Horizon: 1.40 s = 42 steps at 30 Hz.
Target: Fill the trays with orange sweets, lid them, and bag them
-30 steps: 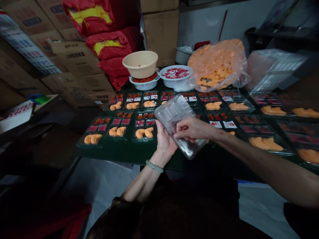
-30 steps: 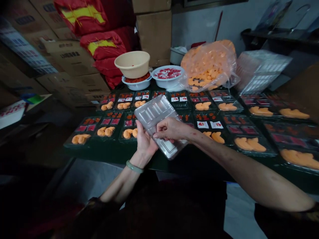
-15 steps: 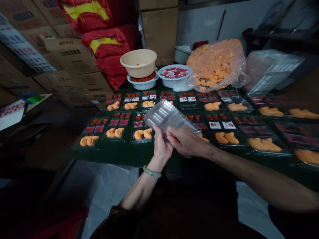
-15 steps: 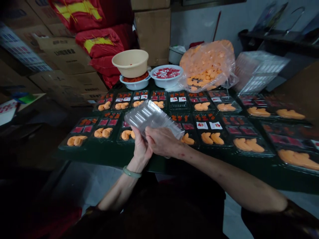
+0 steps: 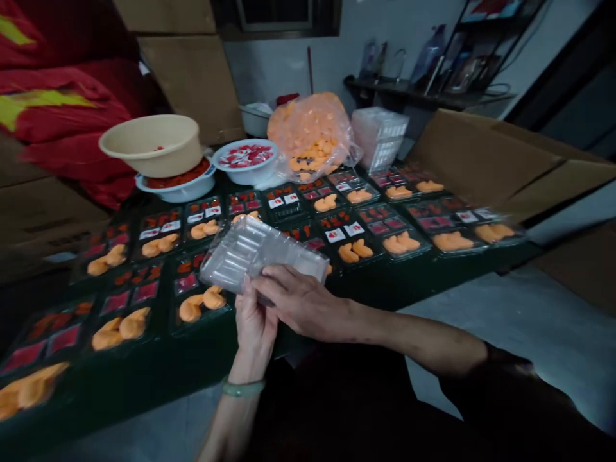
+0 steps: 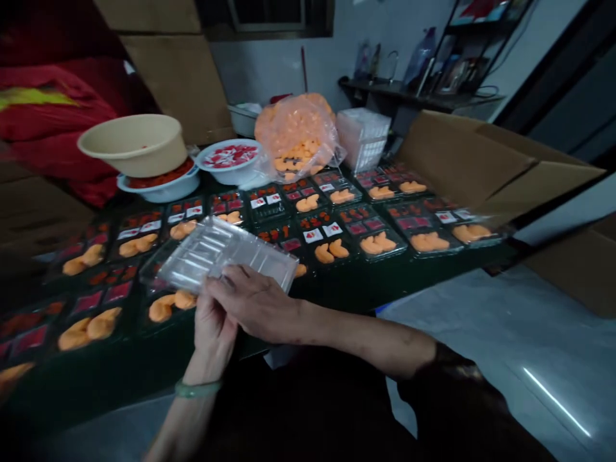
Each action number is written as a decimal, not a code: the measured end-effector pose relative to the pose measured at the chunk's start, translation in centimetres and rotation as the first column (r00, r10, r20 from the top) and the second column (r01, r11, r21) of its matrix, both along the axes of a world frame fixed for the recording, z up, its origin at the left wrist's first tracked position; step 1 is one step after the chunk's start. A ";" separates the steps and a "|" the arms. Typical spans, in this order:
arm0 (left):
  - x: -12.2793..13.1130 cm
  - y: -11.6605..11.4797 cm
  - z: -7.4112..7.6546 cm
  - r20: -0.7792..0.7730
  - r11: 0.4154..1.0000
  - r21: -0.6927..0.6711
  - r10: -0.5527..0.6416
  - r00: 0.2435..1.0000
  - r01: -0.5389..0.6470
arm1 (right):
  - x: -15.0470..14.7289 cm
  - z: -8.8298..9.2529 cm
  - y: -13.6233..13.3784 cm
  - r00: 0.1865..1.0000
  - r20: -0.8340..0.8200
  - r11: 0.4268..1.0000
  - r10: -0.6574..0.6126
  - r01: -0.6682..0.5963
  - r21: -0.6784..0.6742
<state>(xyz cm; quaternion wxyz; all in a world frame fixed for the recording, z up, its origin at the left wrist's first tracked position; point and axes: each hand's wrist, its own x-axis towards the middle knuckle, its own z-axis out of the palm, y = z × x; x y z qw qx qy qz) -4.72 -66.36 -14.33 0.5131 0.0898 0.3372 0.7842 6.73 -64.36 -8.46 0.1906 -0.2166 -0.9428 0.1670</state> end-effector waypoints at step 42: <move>-3.3 -0.2 1.9 0.026 0.977 -0.171 0.131 0.991 -0.125 | 9.5 -9.6 15.7 0.677 0.336 0.754 -0.655 0.616 0.229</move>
